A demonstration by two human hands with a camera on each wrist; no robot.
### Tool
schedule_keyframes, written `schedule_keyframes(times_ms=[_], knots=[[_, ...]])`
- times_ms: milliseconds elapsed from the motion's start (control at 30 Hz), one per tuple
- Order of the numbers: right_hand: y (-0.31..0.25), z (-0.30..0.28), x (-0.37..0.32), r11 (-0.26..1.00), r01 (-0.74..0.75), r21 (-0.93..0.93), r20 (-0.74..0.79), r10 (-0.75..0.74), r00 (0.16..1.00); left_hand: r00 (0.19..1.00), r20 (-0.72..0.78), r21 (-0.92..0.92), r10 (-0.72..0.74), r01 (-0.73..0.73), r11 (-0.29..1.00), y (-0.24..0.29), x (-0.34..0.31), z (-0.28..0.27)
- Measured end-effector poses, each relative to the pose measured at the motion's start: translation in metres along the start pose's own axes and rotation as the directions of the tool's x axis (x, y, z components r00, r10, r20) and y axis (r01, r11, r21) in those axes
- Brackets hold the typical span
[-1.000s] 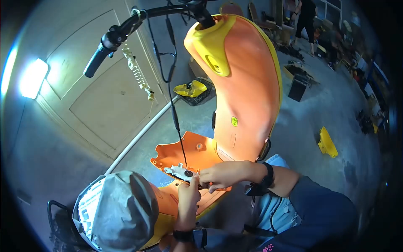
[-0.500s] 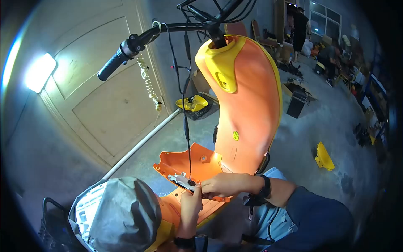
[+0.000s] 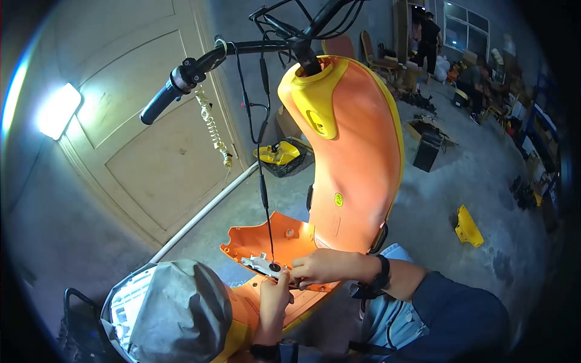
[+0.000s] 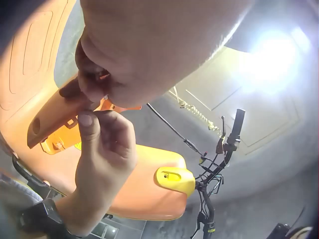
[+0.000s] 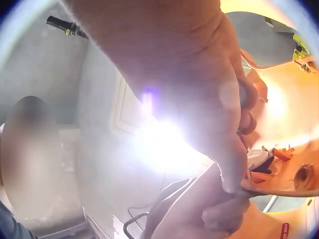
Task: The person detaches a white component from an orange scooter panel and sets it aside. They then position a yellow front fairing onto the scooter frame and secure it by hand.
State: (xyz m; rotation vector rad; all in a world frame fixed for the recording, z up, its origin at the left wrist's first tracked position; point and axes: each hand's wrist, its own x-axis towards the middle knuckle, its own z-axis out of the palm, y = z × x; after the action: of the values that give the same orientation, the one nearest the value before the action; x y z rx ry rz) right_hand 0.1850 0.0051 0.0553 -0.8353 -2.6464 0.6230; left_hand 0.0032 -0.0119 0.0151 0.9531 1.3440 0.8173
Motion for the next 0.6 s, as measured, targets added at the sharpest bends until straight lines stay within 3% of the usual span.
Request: schedule_keyframes(times_ms=[100, 233, 300, 433, 600], knots=[[0.004, 0.002, -0.001, 0.99, 0.112, -0.08, -0.06, -0.117, 0.991, 1.0, -0.008, 0.005, 0.006, -0.006, 1.0, -0.005, 0.002, -0.002], [-0.002, 0.002, -0.001, 0.996, 0.08, -0.043, -0.017, -0.08, 0.997, 1.0, -0.017, 0.023, 0.001, -0.001, 1.0, -0.003, 0.004, -0.003], [0.001, 0.005, 0.0, 0.982, 0.189, -0.006, -0.095, -0.188, 0.978, 1.0, -0.001, 0.044, -0.002, 0.002, 0.999, -0.004, 0.005, -0.004], [-0.008, -0.01, 0.0, 0.984, 0.065, 0.164, 0.071, -0.077, 0.995, 1.0, 0.004, 0.009, -0.026, 0.026, 1.0, 0.003, -0.003, 0.0], [-0.002, 0.0, 0.001, 0.992, 0.069, 0.106, 0.017, -0.072, 0.997, 0.998, 0.058, -0.026, -0.029, 0.03, 0.999, 0.002, -0.004, -0.003]])
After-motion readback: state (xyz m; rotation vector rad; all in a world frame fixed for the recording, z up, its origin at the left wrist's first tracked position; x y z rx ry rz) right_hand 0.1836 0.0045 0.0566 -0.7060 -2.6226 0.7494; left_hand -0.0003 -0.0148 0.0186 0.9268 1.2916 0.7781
